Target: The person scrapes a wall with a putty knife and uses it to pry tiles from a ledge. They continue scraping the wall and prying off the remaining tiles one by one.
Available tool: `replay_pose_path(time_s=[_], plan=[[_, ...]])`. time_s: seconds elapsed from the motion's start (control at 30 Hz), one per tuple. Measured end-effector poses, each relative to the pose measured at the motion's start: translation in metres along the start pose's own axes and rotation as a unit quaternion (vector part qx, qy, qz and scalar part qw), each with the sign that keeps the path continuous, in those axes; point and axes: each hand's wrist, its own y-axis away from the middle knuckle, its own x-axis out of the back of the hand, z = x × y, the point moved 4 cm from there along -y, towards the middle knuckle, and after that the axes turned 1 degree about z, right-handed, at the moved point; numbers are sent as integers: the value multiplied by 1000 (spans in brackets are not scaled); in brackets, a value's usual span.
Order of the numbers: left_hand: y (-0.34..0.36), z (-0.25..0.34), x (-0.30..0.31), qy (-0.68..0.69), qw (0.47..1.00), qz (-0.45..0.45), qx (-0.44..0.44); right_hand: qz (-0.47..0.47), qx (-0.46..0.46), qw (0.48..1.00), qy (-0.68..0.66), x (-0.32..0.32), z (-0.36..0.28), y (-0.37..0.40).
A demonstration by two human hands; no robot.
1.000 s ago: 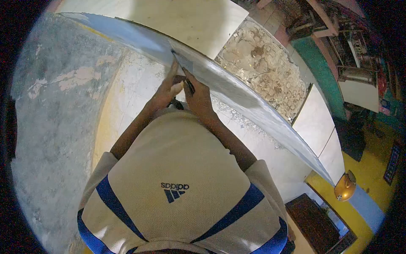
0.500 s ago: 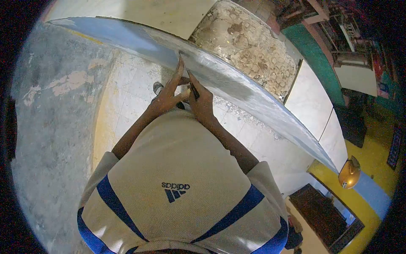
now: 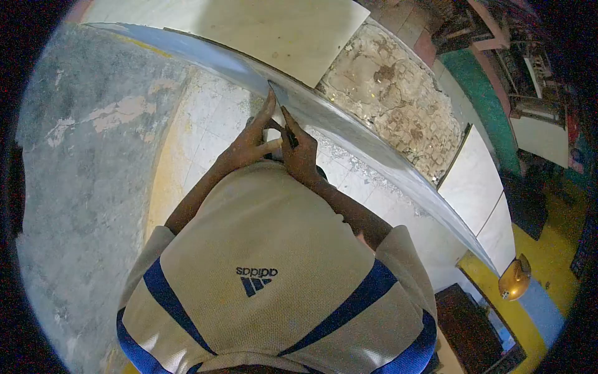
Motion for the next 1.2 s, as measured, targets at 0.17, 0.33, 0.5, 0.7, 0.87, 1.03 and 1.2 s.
replay_pose_path(time_s=[0.17, 0.33, 0.5, 0.7, 0.87, 1.03, 1.2], plan=[[1, -5, 3, -19, 999, -40, 22, -3, -8, 1000, 12, -1, -4, 1], [-2, 2, -19, 74, 996, -22, 38, -12, 6, 1000, 7, 23, -15, -1], [-5, -19, -46, 3, 998, -56, -28, 26, -18, 999, 24, 38, -4, 29], [-3, -9, -58, 57, 998, -22, -4, 41, 8, 998, 43, 37, 0, 35], [-1, -15, -50, 44, 999, 1, -26, 41, 11, 999, 30, 25, 2, 33], [3, -17, -35, 6, 1000, 2, -25, 54, 29, 998, 24, 10, 3, 23], [-6, -19, 1, 32, 999, -31, -24, 30, 2, 999, 16, -7, -9, -1]])
